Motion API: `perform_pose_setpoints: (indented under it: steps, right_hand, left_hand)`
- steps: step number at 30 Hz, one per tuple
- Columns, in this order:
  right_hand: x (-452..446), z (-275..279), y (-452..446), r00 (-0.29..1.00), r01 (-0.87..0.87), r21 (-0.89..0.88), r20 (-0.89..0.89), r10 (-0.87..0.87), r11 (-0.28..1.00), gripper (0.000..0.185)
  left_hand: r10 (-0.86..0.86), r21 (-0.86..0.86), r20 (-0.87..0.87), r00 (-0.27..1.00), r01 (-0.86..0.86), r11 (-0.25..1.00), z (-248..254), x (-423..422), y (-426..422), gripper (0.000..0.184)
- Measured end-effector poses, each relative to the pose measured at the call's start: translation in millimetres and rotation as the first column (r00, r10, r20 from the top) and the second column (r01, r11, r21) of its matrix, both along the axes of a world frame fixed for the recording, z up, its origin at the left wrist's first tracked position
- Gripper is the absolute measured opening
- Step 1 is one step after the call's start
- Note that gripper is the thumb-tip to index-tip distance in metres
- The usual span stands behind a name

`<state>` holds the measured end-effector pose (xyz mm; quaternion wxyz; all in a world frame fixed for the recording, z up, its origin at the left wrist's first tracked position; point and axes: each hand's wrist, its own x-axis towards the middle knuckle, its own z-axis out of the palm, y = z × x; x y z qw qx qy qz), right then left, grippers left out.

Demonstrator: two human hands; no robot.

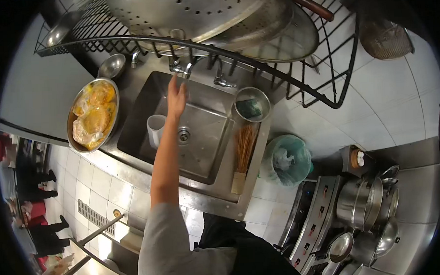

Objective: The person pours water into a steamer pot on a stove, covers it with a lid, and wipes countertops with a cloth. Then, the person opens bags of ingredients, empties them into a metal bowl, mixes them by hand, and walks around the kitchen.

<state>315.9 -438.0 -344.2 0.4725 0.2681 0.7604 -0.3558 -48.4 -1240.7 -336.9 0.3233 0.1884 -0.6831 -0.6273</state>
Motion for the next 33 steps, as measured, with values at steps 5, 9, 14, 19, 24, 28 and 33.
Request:
perform_pose_setpoints:
  steps: [5,9,14,19,24,28,33]
  right_hand:
    - [-7.3,-3.4,-1.1,0.999,-0.045,0.009,0.008,0.045,0.999,0.027]
    - [-10.4,-7.6,-0.9,0.999,-0.043,0.008,0.010,0.042,0.999,0.026]
    - [-11.3,-4.4,-11.2,0.999,-0.039,0.017,0.008,0.039,0.999,0.025]
    - [-6.4,-8.2,-9.0,0.998,-0.064,0.019,0.004,0.064,0.998,0.025]
    - [3.5,-13.1,-8.5,0.995,-0.092,0.022,-0.019,0.093,0.995,0.024]
    - [18.7,-21.5,1.0,0.990,-0.129,0.033,-0.050,0.131,0.991,0.024]
    - [60.4,-59.3,33.1,0.935,-0.322,0.088,-0.125,0.331,0.943,0.023]
  left_hand:
    - [-0.142,0.486,0.016,0.990,0.117,0.866,42.1,-39.3,-23.2,0.046]
    - [0.345,-0.110,0.303,0.888,-0.327,0.938,50.2,24.8,-5.5,0.042]
    - [0.316,-0.153,0.590,0.743,-0.281,0.947,-99.1,156.0,18.1,0.042]
    - [0.499,-0.397,0.787,0.363,-0.322,0.859,-80.7,172.8,23.3,0.055]
    - [0.433,-0.356,0.814,0.388,-0.256,0.899,-107.6,158.9,-12.2,0.053]
    - [0.571,-0.469,0.711,0.411,-0.329,0.820,-111.2,157.0,-9.6,0.047]
    - [0.576,-0.406,0.743,0.340,-0.455,0.793,-93.1,149.5,-2.0,0.047]
